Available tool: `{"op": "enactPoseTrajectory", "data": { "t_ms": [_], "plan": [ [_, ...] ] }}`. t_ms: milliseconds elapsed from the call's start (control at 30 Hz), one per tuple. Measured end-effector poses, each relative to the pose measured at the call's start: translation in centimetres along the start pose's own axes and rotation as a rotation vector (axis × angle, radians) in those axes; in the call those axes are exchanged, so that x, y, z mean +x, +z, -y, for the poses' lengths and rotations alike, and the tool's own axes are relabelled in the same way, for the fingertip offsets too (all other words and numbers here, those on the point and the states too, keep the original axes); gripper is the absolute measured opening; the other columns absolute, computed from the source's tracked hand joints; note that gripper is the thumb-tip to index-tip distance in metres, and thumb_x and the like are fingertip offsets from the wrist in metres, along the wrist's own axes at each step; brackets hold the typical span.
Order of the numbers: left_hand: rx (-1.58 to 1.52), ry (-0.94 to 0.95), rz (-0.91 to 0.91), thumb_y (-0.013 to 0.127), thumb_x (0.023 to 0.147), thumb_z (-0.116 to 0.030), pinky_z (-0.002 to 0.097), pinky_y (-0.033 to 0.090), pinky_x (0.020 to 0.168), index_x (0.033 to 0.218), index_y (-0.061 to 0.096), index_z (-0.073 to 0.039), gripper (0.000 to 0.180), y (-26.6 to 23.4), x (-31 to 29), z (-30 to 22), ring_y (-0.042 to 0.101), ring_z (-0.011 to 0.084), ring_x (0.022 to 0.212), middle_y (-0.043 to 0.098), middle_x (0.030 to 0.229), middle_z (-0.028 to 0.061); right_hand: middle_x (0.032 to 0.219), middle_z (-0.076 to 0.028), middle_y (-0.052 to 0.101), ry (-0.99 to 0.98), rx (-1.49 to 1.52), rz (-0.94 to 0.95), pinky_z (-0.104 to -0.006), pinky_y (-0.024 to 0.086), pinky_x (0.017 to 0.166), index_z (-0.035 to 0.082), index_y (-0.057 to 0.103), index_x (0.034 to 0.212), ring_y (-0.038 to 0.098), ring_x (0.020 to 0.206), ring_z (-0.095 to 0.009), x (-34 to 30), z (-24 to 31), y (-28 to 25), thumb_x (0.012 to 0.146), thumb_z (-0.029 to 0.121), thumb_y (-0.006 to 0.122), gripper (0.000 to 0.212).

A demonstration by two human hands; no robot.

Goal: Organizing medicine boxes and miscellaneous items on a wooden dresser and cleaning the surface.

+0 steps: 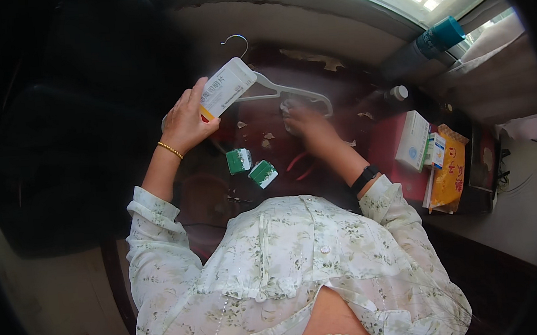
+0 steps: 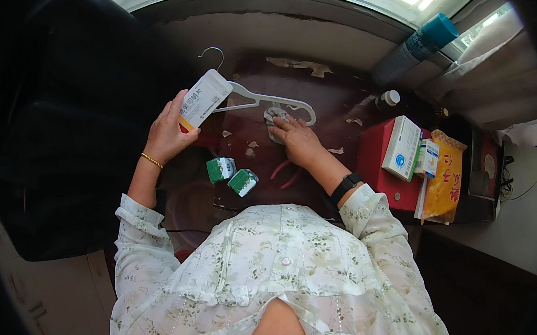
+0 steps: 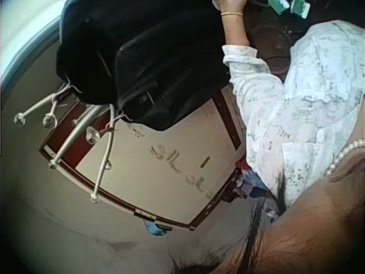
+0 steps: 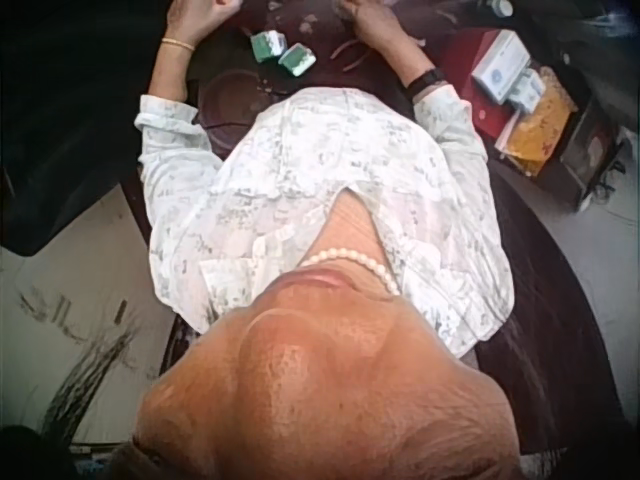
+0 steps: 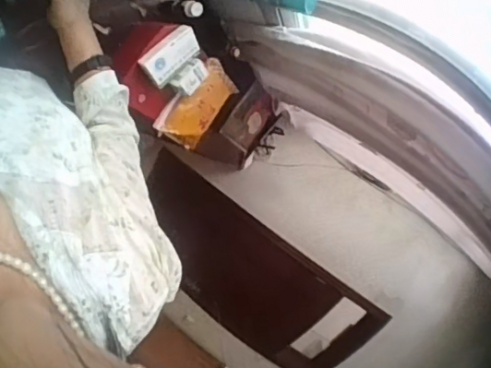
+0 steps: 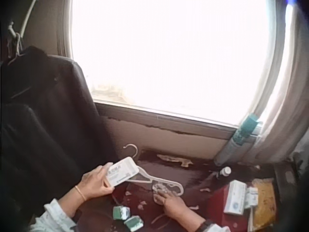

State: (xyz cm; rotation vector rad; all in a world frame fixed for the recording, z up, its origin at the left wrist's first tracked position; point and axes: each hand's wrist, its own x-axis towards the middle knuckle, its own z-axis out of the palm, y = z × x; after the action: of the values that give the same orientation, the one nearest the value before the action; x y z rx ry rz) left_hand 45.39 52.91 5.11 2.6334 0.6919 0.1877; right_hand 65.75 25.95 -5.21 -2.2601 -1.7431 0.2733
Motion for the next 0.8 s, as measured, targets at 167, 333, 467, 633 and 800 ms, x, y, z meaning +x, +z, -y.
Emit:
{"op": "enactPoseTrajectory", "data": {
  "t_ms": [167, 333, 467, 633, 800],
  "plan": [
    [-0.085, 0.098, -0.039, 0.077, 0.072, -0.02, 0.0421, 0.051, 0.098, 0.15, 0.035, -0.012, 0.089, -1.0, 1.4, -2.2, 0.061, 0.0358, 0.117, 0.058, 0.131, 0.0185, 0.127, -0.009, 0.064, 0.085, 0.094, -0.289, -0.0436, 0.046, 0.096, 0.009, 0.064, 0.119, 0.059, 0.12, -0.031, -1.1, 3.3, -7.1, 0.082, 0.008, 0.065, 0.037],
    [-0.14, 0.259, -0.146, 0.078, 0.071, -0.019, 0.042, 0.052, 0.097, 0.149, 0.036, -0.011, 0.089, -2.6, 1.9, -3.4, 0.061, 0.0366, 0.116, 0.057, 0.132, 0.0192, 0.111, -0.011, 0.068, 0.08, 0.367, -0.518, -0.0375, 0.054, 0.081, 0.007, 0.064, 0.117, 0.068, 0.098, -0.028, -3.8, 6.0, -12.4, 0.085, 0.004, 0.066, 0.032],
    [-0.141, 0.353, -0.154, 0.077, 0.07, -0.014, 0.043, 0.051, 0.098, 0.149, 0.036, -0.01, 0.09, -4.2, 2.8, -6.3, 0.06, 0.0376, 0.119, 0.056, 0.135, 0.0202, 0.107, -0.011, 0.067, -0.076, 0.221, -0.92, -0.0383, 0.053, 0.082, 0.005, 0.063, 0.12, 0.066, 0.095, -0.029, -6.3, 7.7, -17.3, 0.081, 0.004, 0.073, 0.04],
    [-0.247, 0.514, -0.158, 0.073, 0.068, 0.001, 0.039, 0.05, 0.1, 0.149, 0.037, -0.005, 0.089, -5.9, 2.8, -10.6, 0.058, 0.0287, 0.123, 0.054, 0.14, 0.0181, 0.092, -0.008, 0.067, 0.275, -0.093, -0.66, -0.0416, 0.048, 0.081, 0.008, 0.063, 0.118, 0.065, 0.087, -0.027, -9.6, 6.3, -18.1, 0.086, 0.019, 0.069, 0.034],
    [-0.289, 0.561, -0.12, 0.071, 0.068, 0.003, 0.0397, 0.049, 0.1, 0.149, 0.038, -0.005, 0.088, -6.7, 2.7, -13.8, 0.058, 0.0316, 0.122, 0.054, 0.139, 0.0179, 0.085, -0.01, 0.069, 0.328, 0.109, -0.743, -0.0388, 0.053, 0.061, 0.006, 0.065, 0.102, 0.068, 0.072, -0.029, -12.4, 6.8, -19.3, 0.09, 0.014, 0.067, 0.014]
  ]
}}
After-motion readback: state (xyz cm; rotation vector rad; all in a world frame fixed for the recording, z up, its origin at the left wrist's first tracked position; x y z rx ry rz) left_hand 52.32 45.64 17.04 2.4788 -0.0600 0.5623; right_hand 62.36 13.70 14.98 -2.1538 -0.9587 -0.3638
